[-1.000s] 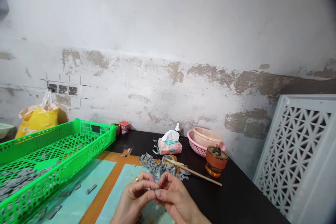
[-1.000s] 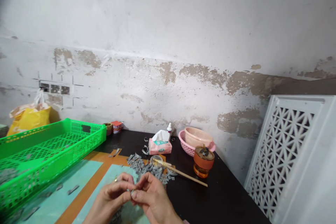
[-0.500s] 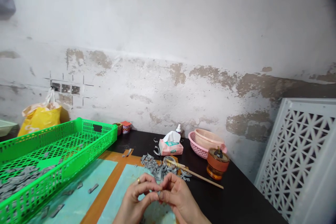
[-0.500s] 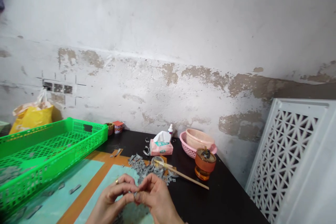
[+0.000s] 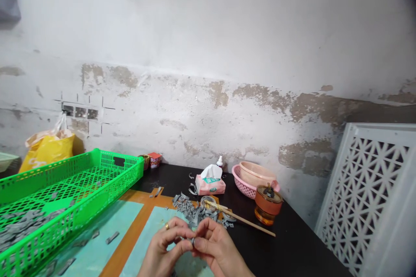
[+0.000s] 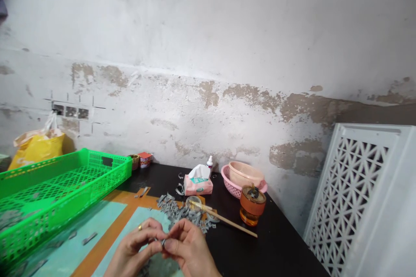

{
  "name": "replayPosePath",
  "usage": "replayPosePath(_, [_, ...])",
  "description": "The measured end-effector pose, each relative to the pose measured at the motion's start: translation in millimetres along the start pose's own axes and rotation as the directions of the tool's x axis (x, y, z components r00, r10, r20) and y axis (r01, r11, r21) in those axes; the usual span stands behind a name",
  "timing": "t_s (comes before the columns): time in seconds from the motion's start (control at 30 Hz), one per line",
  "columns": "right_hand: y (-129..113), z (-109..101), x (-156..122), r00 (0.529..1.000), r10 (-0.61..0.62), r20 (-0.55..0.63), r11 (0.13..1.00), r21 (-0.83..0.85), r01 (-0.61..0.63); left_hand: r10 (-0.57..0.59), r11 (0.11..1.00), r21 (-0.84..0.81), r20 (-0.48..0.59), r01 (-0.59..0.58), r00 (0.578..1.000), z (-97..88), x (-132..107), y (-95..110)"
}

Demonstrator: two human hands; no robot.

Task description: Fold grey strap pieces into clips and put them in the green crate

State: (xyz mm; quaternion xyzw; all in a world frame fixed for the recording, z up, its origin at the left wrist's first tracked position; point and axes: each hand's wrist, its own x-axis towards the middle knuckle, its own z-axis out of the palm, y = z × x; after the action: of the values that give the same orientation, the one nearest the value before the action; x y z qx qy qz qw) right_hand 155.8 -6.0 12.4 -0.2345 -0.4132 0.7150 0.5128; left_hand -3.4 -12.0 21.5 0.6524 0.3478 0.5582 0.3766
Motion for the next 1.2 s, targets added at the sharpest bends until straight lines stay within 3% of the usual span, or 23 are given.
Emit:
replayPosePath(0.23, [-4, 3, 0, 1.0, 0.024, 0.011, 1.0, 0.016, -0.024, -0.022, 0.996, -0.085, -0.012, 0.021, 1.0, 0.1, 0, -4])
replayPosePath(0.43, [-4, 8, 0, 0.992, -0.123, 0.038, 0.99, -0.059, 0.125, -0.035, 0.987, -0.157, 0.033, 0.04, 0.999, -0.9, 3, -6])
replayPosePath(0.63, [-11, 6, 1, 0.967, -0.244, 0.068, 0.938, -0.236, 0.253, -0.054, 0.999, -0.002, -0.057, 0.054, 0.997, -4.4, 4, 0])
replayPosePath(0.73, [-15, 3, 0, 0.964, -0.259, 0.062, 0.912, -0.313, 0.265, -0.067, 0.994, 0.088, -0.011, 0.068, 0.998, -6.0, 3, 1])
replayPosePath(0.97, [-17, -5, 2, 0.961, -0.245, 0.132, 0.872, -0.402, 0.278, -0.117, 0.987, 0.131, 0.152, 0.097, 0.981, -6.9, 5, 3])
replayPosePath(1.2, [-19, -6, 1, 0.966, -0.243, 0.092, 0.786, -0.565, 0.252, -0.092, 0.968, 0.248, 0.176, 0.047, 0.98, -3.5, 3, 11])
